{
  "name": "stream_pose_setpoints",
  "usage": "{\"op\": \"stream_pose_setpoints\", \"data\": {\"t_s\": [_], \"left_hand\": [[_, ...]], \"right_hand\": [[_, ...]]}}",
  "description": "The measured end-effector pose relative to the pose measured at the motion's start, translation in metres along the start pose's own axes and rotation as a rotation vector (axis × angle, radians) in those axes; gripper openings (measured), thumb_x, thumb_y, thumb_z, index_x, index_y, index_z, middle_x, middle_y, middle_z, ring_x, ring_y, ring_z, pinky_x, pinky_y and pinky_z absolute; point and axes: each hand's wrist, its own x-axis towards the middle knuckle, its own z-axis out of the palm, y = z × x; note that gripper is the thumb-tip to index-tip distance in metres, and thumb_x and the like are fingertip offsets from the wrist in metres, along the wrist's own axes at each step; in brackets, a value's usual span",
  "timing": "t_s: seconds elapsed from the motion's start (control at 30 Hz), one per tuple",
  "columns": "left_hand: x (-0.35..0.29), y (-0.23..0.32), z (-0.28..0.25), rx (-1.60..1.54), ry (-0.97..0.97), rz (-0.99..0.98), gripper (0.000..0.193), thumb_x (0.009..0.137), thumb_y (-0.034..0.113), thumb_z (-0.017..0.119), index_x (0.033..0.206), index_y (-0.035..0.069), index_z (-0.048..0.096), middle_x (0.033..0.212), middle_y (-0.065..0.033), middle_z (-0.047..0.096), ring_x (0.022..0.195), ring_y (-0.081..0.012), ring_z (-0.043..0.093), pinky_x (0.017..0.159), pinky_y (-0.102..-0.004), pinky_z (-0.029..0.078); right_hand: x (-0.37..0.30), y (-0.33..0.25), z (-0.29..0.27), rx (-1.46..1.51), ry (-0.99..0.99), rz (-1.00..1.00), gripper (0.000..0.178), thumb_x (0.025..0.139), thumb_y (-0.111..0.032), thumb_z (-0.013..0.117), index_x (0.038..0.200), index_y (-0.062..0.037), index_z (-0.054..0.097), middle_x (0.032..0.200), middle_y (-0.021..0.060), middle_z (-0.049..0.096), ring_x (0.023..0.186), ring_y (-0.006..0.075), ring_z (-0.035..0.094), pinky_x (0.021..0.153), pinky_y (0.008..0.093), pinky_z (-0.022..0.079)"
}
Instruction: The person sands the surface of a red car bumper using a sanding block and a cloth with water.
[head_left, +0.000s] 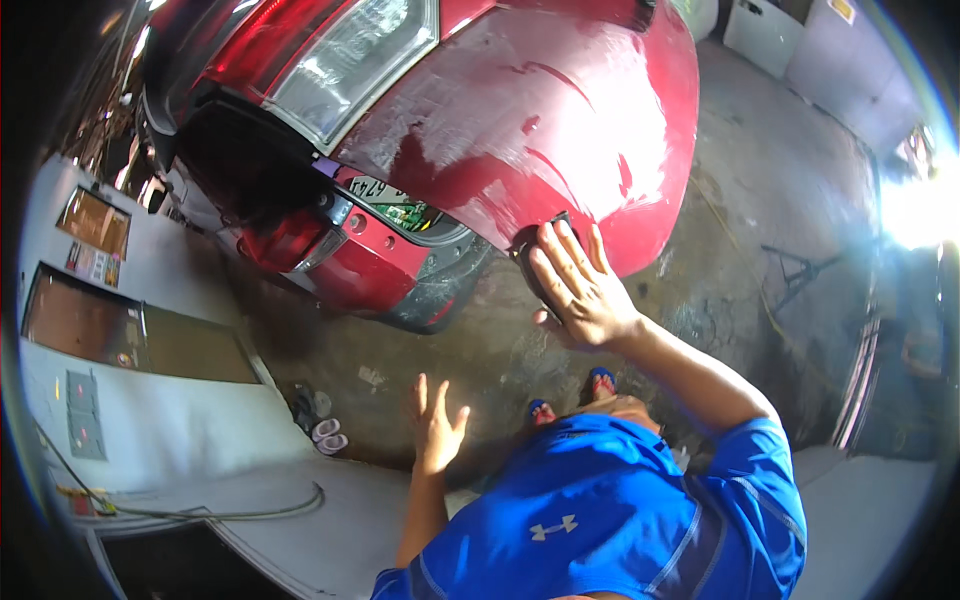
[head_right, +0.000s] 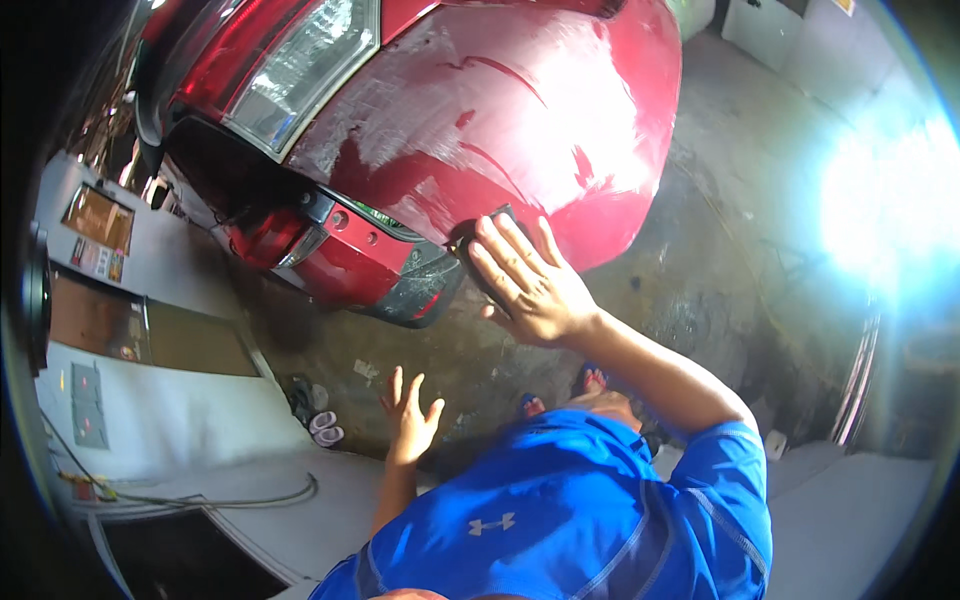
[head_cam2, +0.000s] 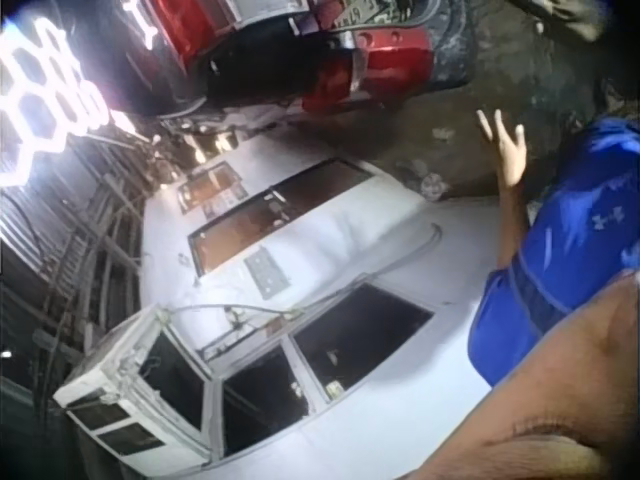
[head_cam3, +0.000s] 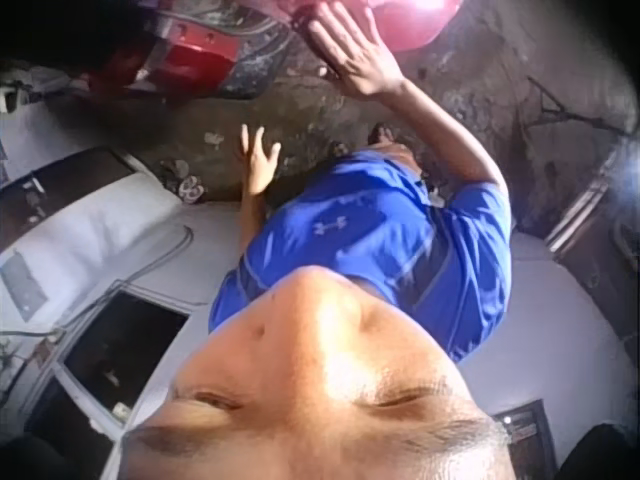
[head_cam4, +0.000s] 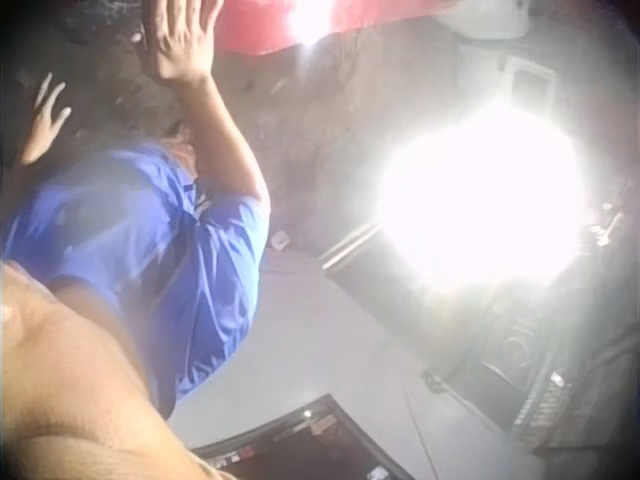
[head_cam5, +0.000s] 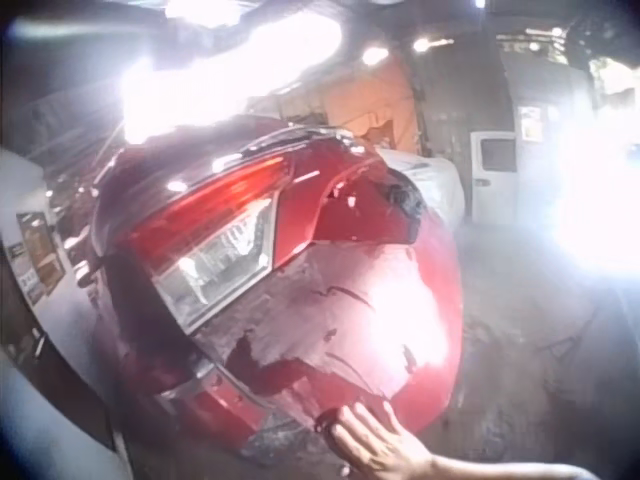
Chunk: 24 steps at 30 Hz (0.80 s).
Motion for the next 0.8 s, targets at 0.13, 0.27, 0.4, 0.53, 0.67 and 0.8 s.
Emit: {"op": "stream_pose_setpoints", "data": {"t_s": [0.13, 0.27, 0.4, 0.53, 0.67, 0.8], "left_hand": [[-0.009, -0.002, 0.004, 0.024, -0.005, -0.109, 0.068, 0.091, 0.035, 0.078, 0.149, 0.011, 0.052, 0.17, -0.0243, 0.023, 0.155, -0.0504, 0.024, 0.122, -0.0746, 0.016], [-0.022, -0.003, 0.0, 0.071, 0.009, -0.18, 0.066, 0.092, 0.036, 0.077, 0.148, 0.011, 0.053, 0.171, -0.0236, 0.022, 0.156, -0.05, 0.023, 0.122, -0.0743, 0.017], [-0.025, 0.003, 0.002, 0.03, 0.007, -0.27, 0.063, 0.092, 0.037, 0.077, 0.147, 0.014, 0.055, 0.172, -0.0204, 0.022, 0.158, -0.0453, 0.021, 0.123, -0.0733, 0.013], [-0.03, 0.002, 0.006, 0.031, 0.009, -0.301, 0.064, 0.093, 0.037, 0.076, 0.148, 0.014, 0.054, 0.172, -0.0203, 0.021, 0.158, -0.0455, 0.02, 0.123, -0.0728, 0.013], [-0.024, 0.006, 0.002, 0.042, 0.009, -0.316, 0.063, 0.093, 0.037, 0.076, 0.147, 0.014, 0.054, 0.173, -0.0197, 0.02, 0.158, -0.0455, 0.019, 0.123, -0.0733, 0.013], [-0.026, 0.003, 0.004, 0.045, 0.008, -0.294, 0.063, 0.093, 0.037, 0.076, 0.147, 0.013, 0.055, 0.173, -0.019, 0.021, 0.159, -0.0451, 0.019, 0.123, -0.073, 0.013]], "right_hand": [[0.114, -0.029, -0.046, -0.006, -0.016, -0.059, 0.08, 0.098, -0.045, 0.059, 0.164, -0.0071, 0.034, 0.174, 0.0114, 0.026, 0.161, 0.0286, 0.025, 0.127, 0.0636, 0.01], [0.077, -0.014, -0.04, 0.007, -0.083, -0.101, 0.08, 0.097, -0.044, 0.06, 0.164, -0.0072, 0.036, 0.174, 0.0124, 0.028, 0.161, 0.0296, 0.025, 0.126, 0.0647, 0.012], [0.082, -0.008, -0.036, 0.001, -0.049, -0.106, 0.083, 0.095, -0.043, 0.062, 0.164, -0.0071, 0.035, 0.174, 0.0136, 0.027, 0.16, 0.0306, 0.027, 0.125, 0.0678, 0.014], [0.118, -0.033, -0.042, -0.001, -0.05, -0.082, 0.082, 0.094, -0.045, 0.064, 0.163, -0.0072, 0.037, 0.173, 0.0134, 0.03, 0.159, 0.0301, 0.03, 0.126, 0.0668, 0.01], [0.027, 0.001, -0.014, 0.019, -0.047, -0.075, 0.083, 0.092, -0.048, 0.065, 0.16, -0.0057, 0.042, 0.17, 0.0174, 0.034, 0.159, 0.0348, 0.03, 0.124, 0.0694, 0.005], [0.152, -0.032, -0.054, -0.043, -0.015, -0.103, 0.073, 0.099, -0.043, 0.058, 0.159, -0.0046, 0.043, 0.171, 0.0131, 0.033, 0.159, 0.0294, 0.03, 0.125, 0.0672, 0.007]]}}
